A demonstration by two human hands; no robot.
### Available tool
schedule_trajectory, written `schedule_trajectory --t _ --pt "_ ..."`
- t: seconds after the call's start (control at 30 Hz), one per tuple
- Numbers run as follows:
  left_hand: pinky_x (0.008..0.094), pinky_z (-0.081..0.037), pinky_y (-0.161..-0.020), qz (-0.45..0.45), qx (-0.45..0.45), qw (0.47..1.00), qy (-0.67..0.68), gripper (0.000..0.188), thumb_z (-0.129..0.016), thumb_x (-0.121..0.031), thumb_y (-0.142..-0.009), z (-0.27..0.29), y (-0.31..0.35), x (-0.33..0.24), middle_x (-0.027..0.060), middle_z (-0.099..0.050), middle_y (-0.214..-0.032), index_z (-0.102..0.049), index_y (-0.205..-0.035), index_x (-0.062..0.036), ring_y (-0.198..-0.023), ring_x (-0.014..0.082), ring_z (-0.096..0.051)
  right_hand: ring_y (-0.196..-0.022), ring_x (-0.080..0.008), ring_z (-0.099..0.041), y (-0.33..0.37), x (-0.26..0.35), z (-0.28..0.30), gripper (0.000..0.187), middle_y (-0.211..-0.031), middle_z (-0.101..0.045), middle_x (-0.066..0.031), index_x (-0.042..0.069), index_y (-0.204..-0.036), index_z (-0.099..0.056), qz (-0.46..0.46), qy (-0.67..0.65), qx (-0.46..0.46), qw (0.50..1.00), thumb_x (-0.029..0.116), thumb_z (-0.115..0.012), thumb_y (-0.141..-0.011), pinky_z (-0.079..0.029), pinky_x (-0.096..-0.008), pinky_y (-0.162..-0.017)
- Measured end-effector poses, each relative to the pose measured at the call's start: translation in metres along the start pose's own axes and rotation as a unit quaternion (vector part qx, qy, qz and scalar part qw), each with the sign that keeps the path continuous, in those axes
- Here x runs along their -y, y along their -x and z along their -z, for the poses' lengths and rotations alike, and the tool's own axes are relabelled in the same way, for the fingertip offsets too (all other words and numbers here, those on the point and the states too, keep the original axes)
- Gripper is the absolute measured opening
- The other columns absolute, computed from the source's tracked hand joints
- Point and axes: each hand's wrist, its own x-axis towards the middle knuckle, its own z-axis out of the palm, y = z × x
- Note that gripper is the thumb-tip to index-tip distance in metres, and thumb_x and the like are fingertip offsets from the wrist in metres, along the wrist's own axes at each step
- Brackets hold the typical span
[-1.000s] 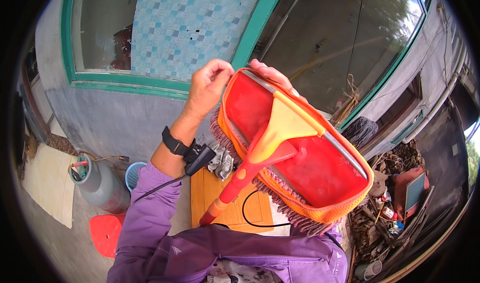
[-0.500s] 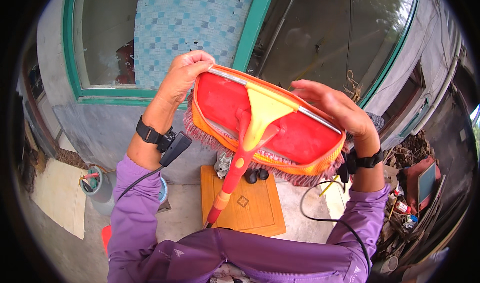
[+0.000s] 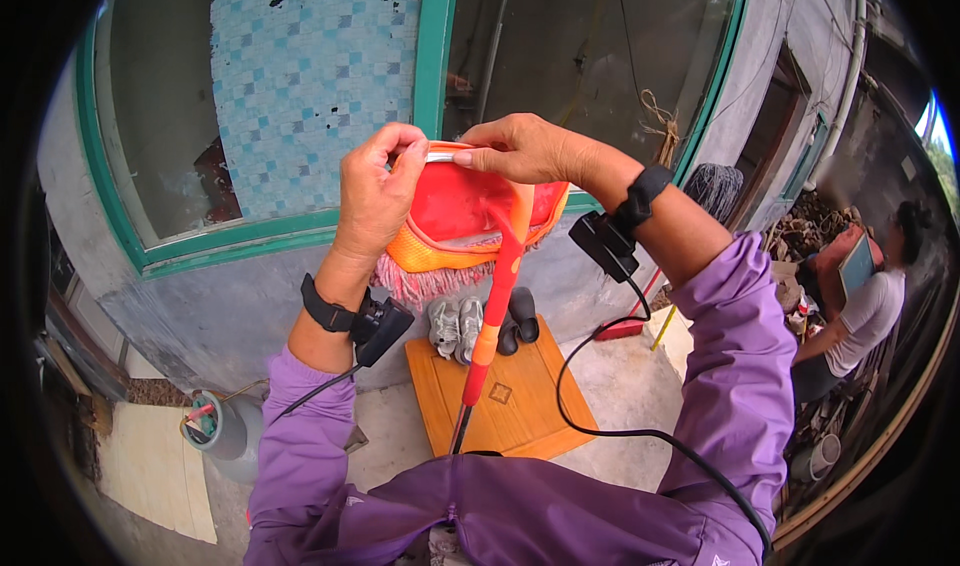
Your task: The person assembles a flat mop by attaching a pink and yellow mop head to a red plastic frame and then connecting it to a metal handle. They then use the assembled mop to wipe a window pane in the kitchen area.
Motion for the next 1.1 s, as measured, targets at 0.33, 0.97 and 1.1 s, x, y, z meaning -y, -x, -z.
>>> schedule_trajectory --t 0.33,0.97,1.1 --pt "0.0404 -0.044 -0.068 0.008 0.07 0.983 -0.172 0.039 -0.084 -0.023 -0.065 0.008 0.147 -0.034 0.0091 -0.051 -0.075 -0.052 -0.081 -0.006 -0.076 0.0313 -0.053 -0.094 -0.0092 -0.057 -0.012 0.014 -0.023 0.03 -0.101 -0.065 -0.0015 0.002 -0.106 -0.068 0.044 -0.263 -0.048 0.963 0.027 -0.063 -0.092 -0.046 -0.0259 -0.087" --pt "0.0219 -0.032 -0.037 0.531 0.177 0.772 0.302 0.036 -0.074 -0.036 -0.082 -0.026 0.168 0.014 -0.0034 -0.047 -0.059 -0.058 -0.083 -0.0048 -0.042 0.0048 -0.041 -0.075 -0.0284 -0.059 -0.015 0.064 -0.049 0.018 -0.085 -0.056 -0.0114 0.001 -0.086 -0.057 0.379 0.282 -0.389 0.791 -0.001 -0.068 -0.072 -0.049 -0.0357 -0.06" --pt "0.0225 -0.031 -0.035 0.502 0.177 0.78 0.328 0.033 -0.074 -0.034 -0.083 -0.034 0.171 0.003 -0.0037 -0.045 -0.055 -0.057 -0.082 -0.0059 -0.039 0.0053 -0.039 -0.078 -0.0311 -0.059 -0.035 0.076 -0.034 0.015 -0.086 -0.058 -0.0131 0.0 -0.09 -0.056 0.364 0.218 -0.312 0.85 -0.002 -0.062 -0.075 -0.051 -0.0359 -0.067"
